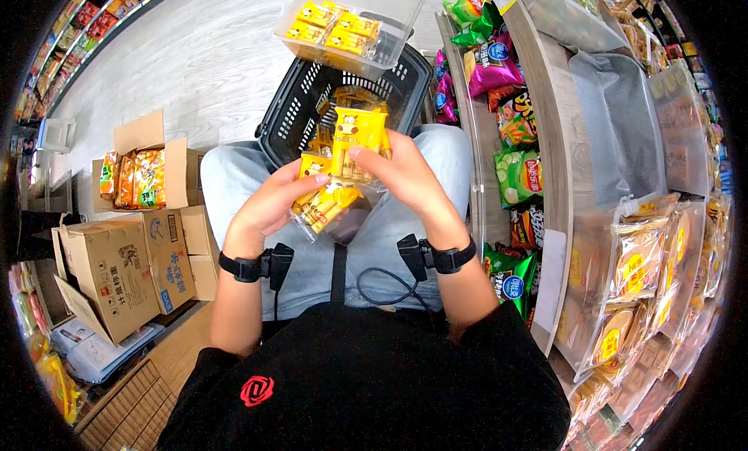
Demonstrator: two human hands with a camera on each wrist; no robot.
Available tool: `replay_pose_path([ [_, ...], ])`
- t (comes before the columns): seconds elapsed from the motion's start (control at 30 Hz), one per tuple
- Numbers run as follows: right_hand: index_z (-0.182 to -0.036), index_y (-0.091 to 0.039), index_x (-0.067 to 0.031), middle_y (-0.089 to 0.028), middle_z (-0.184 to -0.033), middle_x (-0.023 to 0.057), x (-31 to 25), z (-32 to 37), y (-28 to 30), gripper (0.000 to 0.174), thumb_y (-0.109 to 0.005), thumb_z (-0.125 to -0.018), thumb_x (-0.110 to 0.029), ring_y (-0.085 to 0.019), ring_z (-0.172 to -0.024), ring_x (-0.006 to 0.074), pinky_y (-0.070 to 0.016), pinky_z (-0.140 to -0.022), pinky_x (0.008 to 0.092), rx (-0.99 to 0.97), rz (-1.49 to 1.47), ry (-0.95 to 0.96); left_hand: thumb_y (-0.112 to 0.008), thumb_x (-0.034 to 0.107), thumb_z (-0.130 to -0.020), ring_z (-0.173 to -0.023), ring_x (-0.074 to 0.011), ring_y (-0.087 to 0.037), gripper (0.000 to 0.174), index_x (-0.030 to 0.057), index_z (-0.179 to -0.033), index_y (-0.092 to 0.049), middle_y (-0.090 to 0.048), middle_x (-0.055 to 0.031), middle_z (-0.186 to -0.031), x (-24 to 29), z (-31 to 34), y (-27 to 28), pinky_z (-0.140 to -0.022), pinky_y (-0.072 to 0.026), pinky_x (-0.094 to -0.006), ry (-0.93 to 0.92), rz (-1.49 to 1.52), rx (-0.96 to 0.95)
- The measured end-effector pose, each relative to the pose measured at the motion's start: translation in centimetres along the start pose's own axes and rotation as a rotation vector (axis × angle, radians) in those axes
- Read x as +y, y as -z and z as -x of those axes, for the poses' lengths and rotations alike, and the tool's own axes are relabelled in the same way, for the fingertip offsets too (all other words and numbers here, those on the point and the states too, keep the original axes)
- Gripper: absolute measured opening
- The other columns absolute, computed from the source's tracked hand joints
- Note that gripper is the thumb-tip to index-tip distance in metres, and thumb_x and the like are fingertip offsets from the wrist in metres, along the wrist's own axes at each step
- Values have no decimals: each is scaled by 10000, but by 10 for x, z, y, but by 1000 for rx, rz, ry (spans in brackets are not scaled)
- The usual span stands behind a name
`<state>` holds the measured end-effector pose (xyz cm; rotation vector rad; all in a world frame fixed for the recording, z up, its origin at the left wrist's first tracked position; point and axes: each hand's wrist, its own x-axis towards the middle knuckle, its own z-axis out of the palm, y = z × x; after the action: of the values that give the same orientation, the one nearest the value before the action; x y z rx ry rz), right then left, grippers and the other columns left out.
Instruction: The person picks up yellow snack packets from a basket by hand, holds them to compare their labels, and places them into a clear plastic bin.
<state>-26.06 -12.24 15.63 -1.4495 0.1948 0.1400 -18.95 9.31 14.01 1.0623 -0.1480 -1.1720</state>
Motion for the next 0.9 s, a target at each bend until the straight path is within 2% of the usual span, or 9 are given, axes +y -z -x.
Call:
replay_pose_path([
  [0.03, -1172, -628, 30, -691, -1060, 34, 2, 0, -1, 314, -659, -948, -189, -622, -938, 86, -505, -824, 259, 37, 5, 3, -570, 116, -987, -989, -272, -707, 366, -5, -1323, -488, -655, -148, -1185, 1, 1, 0, -876, -580, -378, 14, -14, -34],
  [0.13, -1185, -622, 21, -683, -1070, 33, 10, 0, -2, 311, -650, -955, -187, -625, -933, 90, -506, -820, 265, 121, -58, -14, -572, 107, -978, -950, -332, -718, 398, -8, -1340, -452, -653, -183, -1172, 6, 6, -3, -822, -604, -423, 35, 56, -78],
  [0.27, -1208, -606, 14, -677, -1096, 53, 6, 5, -9, 313, -640, -957, -170, -653, -931, 120, -517, -848, 286, 240, -369, 54, -571, 76, -961, -897, -297, -719, 378, -11, -1311, -457, -662, -165, -1146, 16, 14, -6, -793, -604, -398, 36, 74, -77],
  [0.33, -1296, -527, 16, -668, -1155, 145, 3, 9, -11, 400, -556, -988, -237, -665, -1053, 222, -549, -898, 370, 402, -552, 156, -562, 62, -960, -917, -307, -716, 395, -4, -1325, -429, -660, -179, -1144, 17, 16, -10, -801, -604, -398, -161, 117, 15],
  [0.43, -1368, -455, 10, -652, -1189, 199, -9, 19, -14, 489, -509, -994, -300, -670, -1068, 291, -556, -916, 431, 361, -601, 149, -553, 41, -957, -913, -307, -714, 429, 4, -1353, -394, -651, -190, -1161, 19, 15, -14, -798, -603, -392, -322, 132, 63],
  [0.5, -1395, -425, 2, -640, -1208, 229, -13, 24, -17, 523, -490, -990, -322, -672, -1063, 317, -549, -928, 443, 333, -559, 137, -566, 99, -954, -899, -303, -711, 471, -2, -1385, -404, -659, -194, -1141, 18, 15, -20, -822, -589, -414, -356, 66, 151],
  [0.6, -1344, -461, 53, -635, -1216, 256, -16, 28, -26, 497, -488, -978, -282, -650, -1118, 324, -527, -974, 451, 218, -516, 133, -552, 28, -957, -1042, -235, -671, 465, 16, -1388, -378, -616, -148, -1228, 19, 15, -25, -866, -574, -354, -456, 44, 230],
  [0.73, -1340, -479, 32, -659, -1218, 203, -16, 29, -33, 433, -512, -990, -221, -652, -1123, 277, -498, -1004, 409, 180, -597, 188, -555, 32, -954, -1097, -211, -640, 477, 12, -1401, -387, -610, -134, -1250, 14, 14, -26, -909, -553, -353, -494, 25, 241],
  [0.9, -1348, -473, 27, -658, -1223, 197, -16, 30, -31, 439, -528, -985, -214, -648, -1127, 271, -492, -1011, 407, 150, -595, 172, -552, 32, -945, -1131, -203, -619, 485, 10, -1405, -400, -591, -139, -1287, 16, 17, -29, -940, -538, -357, -464, 105, 200],
])
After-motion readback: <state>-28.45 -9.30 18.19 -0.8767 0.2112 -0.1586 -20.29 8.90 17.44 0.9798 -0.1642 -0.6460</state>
